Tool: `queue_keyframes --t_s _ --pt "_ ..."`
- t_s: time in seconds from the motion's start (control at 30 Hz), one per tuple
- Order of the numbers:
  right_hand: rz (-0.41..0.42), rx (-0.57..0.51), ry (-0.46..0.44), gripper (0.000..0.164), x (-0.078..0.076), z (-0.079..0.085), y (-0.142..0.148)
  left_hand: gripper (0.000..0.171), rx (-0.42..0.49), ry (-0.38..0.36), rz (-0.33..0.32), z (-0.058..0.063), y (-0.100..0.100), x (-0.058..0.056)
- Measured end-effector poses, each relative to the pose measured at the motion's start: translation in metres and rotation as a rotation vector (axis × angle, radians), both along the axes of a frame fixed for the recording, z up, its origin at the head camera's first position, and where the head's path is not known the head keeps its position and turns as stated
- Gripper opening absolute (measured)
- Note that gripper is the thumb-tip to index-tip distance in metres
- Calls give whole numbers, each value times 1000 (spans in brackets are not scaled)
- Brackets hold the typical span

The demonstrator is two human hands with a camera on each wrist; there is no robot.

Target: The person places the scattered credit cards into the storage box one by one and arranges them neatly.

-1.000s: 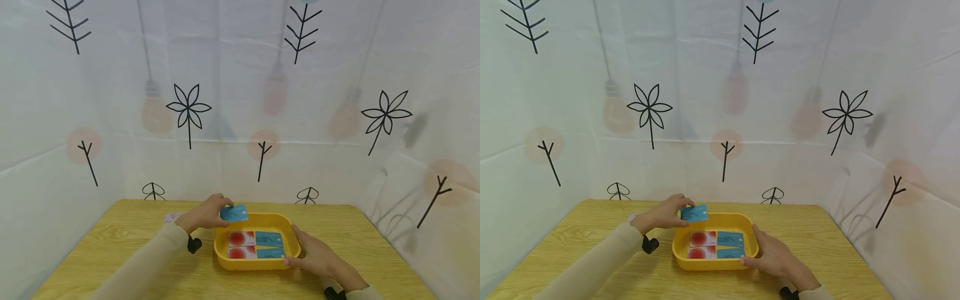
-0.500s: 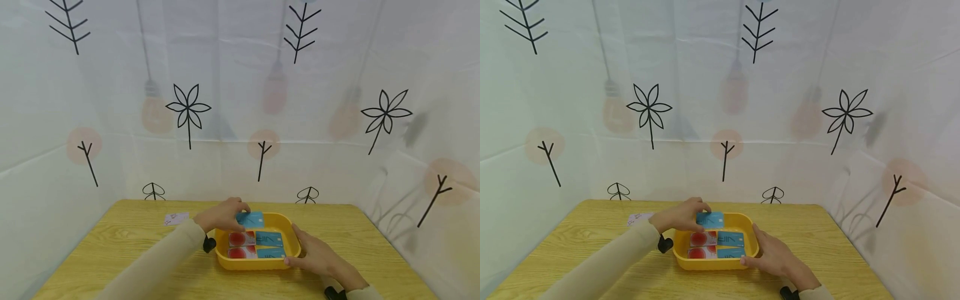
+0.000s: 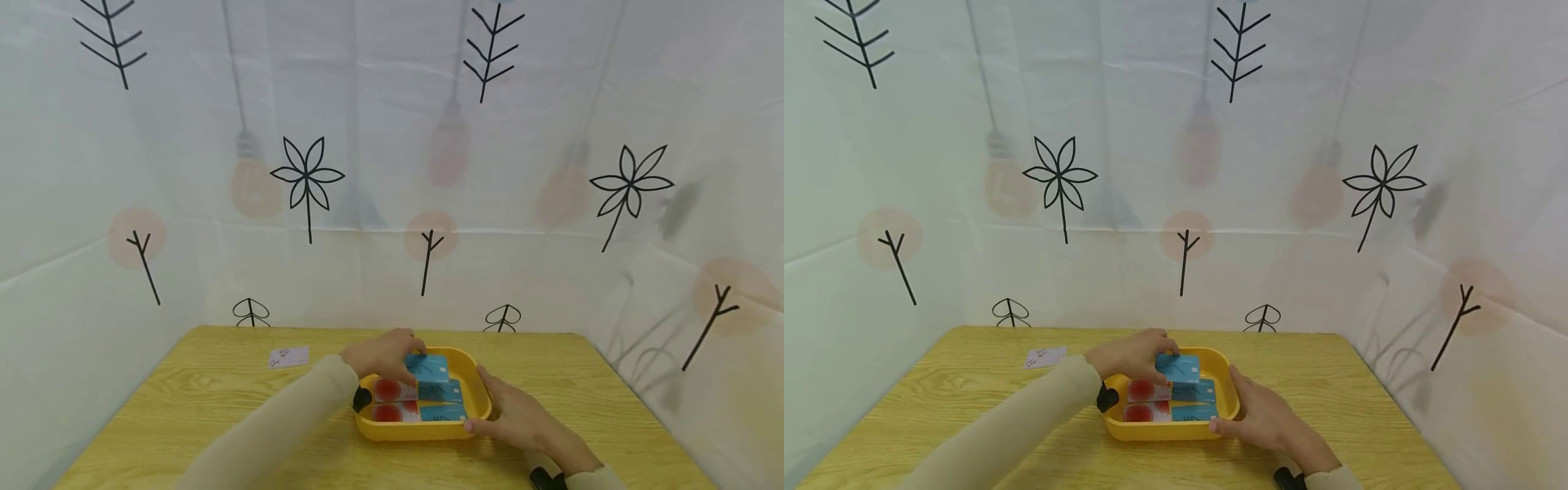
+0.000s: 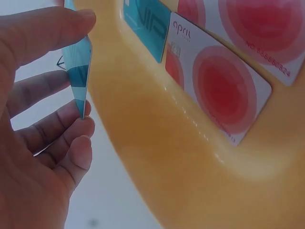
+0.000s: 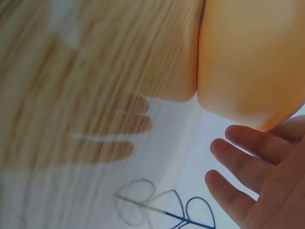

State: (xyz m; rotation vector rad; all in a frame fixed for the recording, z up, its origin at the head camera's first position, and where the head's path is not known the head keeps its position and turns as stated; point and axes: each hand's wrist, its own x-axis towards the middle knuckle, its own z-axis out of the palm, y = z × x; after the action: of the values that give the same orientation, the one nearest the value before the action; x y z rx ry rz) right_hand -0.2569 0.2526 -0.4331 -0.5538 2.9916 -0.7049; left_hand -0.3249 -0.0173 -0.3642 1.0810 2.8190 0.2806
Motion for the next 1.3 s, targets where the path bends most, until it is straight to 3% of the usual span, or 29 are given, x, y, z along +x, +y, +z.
queue_keyframes --t_s 0.43,0.7,1.3 --pt "12 -2 19 103 2 1 1 52 -7 -15 5 -14 23 -8" --pt "20 -3 16 102 0 0 2 54 -15 -9 -32 -22 31 -12" --pt "20 7 25 102 0 0 3 51 -83 -13 -35 -35 41 -12"
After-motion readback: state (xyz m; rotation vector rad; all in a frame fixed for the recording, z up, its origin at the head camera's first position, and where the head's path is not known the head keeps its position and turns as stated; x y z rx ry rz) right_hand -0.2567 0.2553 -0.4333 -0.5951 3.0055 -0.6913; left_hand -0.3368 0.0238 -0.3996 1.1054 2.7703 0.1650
